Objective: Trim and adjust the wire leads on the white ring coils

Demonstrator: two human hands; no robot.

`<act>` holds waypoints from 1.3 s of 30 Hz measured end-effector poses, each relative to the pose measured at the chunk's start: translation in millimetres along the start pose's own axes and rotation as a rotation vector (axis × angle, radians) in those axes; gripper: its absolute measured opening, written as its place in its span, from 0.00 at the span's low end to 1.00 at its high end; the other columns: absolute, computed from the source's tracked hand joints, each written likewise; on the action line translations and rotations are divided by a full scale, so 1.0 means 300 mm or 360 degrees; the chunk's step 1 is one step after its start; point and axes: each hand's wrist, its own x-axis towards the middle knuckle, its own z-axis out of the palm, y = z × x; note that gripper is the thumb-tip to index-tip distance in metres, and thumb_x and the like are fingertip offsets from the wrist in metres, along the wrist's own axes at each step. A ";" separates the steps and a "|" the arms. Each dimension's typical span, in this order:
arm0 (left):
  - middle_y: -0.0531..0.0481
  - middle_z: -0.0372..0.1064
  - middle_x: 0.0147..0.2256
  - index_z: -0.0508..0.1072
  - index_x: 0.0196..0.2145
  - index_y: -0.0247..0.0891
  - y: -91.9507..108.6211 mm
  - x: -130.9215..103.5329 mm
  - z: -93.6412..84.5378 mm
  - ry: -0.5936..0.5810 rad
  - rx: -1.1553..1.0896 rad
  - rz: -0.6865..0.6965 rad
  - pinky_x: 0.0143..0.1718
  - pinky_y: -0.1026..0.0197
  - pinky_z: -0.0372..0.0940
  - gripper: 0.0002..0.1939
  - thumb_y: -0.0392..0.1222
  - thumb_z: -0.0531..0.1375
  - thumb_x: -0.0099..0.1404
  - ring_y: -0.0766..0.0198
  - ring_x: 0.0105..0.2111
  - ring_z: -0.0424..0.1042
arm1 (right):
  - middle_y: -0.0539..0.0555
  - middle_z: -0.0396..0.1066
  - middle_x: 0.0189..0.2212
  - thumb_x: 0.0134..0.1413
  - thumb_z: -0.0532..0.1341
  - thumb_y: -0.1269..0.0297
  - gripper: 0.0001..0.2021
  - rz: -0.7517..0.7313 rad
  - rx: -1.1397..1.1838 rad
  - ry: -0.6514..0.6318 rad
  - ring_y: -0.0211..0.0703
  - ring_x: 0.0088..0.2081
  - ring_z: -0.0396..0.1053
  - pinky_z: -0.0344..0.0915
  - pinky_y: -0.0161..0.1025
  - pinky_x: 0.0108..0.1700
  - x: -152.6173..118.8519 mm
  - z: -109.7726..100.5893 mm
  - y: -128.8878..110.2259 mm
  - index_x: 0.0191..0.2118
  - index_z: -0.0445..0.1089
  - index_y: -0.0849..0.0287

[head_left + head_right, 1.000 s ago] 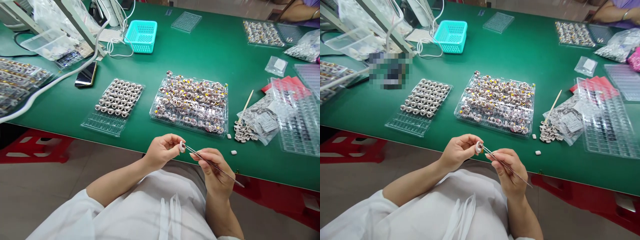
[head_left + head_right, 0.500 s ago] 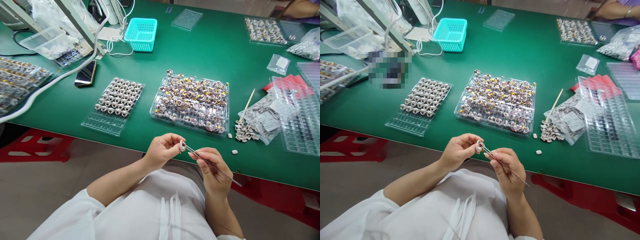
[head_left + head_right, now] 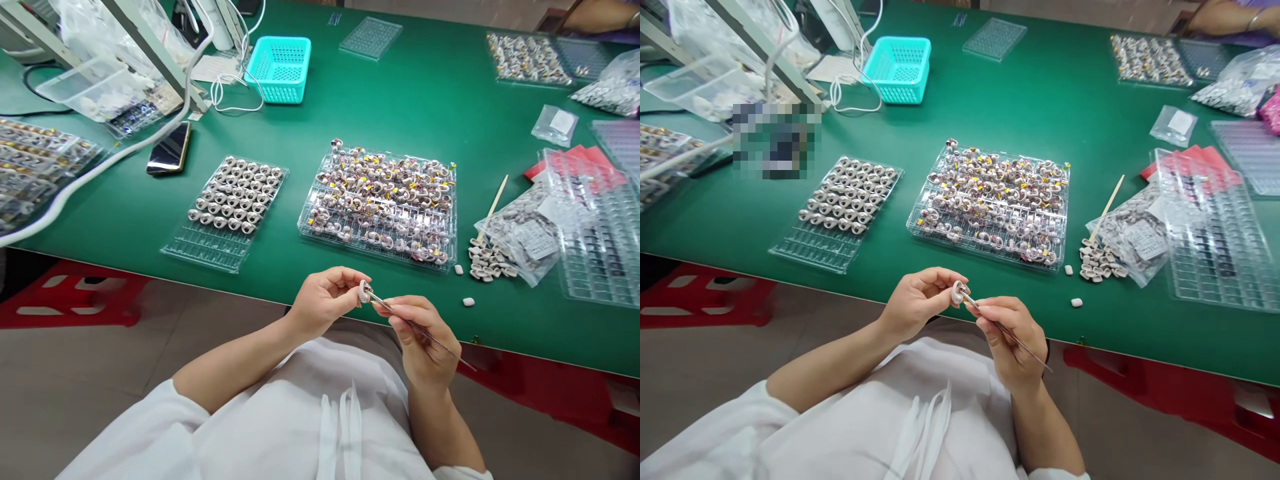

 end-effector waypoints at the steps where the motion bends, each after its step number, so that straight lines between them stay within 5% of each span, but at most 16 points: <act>1: 0.48 0.78 0.30 0.79 0.35 0.33 0.002 0.000 -0.001 -0.0008 -0.0005 -0.0004 0.33 0.65 0.73 0.14 0.44 0.71 0.55 0.66 0.28 0.76 | 0.54 0.76 0.42 0.60 0.63 0.75 0.15 -0.0027 -0.0011 -0.0041 0.47 0.41 0.79 0.81 0.49 0.43 0.001 -0.005 0.001 0.46 0.77 0.48; 6: 0.48 0.78 0.29 0.79 0.36 0.32 0.009 -0.001 -0.003 -0.0040 0.0011 -0.0027 0.32 0.65 0.73 0.13 0.44 0.70 0.56 0.66 0.27 0.75 | 0.54 0.76 0.43 0.58 0.63 0.79 0.19 -0.0173 -0.0020 -0.0234 0.49 0.43 0.80 0.81 0.47 0.42 0.013 -0.038 0.010 0.49 0.77 0.49; 18: 0.49 0.76 0.28 0.77 0.34 0.33 -0.016 -0.004 -0.004 -0.0091 0.0227 0.0100 0.32 0.67 0.69 0.05 0.37 0.65 0.60 0.67 0.29 0.74 | 0.54 0.75 0.41 0.59 0.63 0.77 0.15 0.0000 0.0197 -0.0218 0.46 0.37 0.80 0.80 0.46 0.39 0.010 -0.050 0.030 0.46 0.77 0.51; 25: 0.49 0.75 0.27 0.77 0.33 0.33 -0.009 0.002 -0.001 -0.0095 0.0161 0.0082 0.30 0.67 0.68 0.05 0.37 0.66 0.58 0.67 0.27 0.72 | 0.56 0.76 0.34 0.66 0.57 0.65 0.11 -0.0155 0.0108 0.0111 0.51 0.42 0.75 0.72 0.54 0.46 0.046 -0.038 0.011 0.39 0.78 0.54; 33: 0.49 0.76 0.28 0.79 0.33 0.33 -0.001 -0.005 0.027 -0.0150 -0.0124 0.0073 0.31 0.67 0.70 0.09 0.41 0.69 0.58 0.67 0.29 0.74 | 0.55 0.69 0.43 0.63 0.60 0.68 0.12 0.0198 -0.0163 -0.0243 0.42 0.38 0.69 0.67 0.40 0.37 0.040 0.009 0.031 0.50 0.71 0.51; 39: 0.47 0.79 0.33 0.80 0.36 0.34 -0.032 -0.012 0.026 -0.0097 -0.0047 0.0204 0.37 0.65 0.73 0.08 0.40 0.69 0.59 0.63 0.33 0.78 | 0.51 0.66 0.37 0.57 0.64 0.72 0.11 0.0205 -0.0168 -0.0129 0.36 0.31 0.62 0.61 0.36 0.31 0.041 0.054 0.045 0.45 0.70 0.52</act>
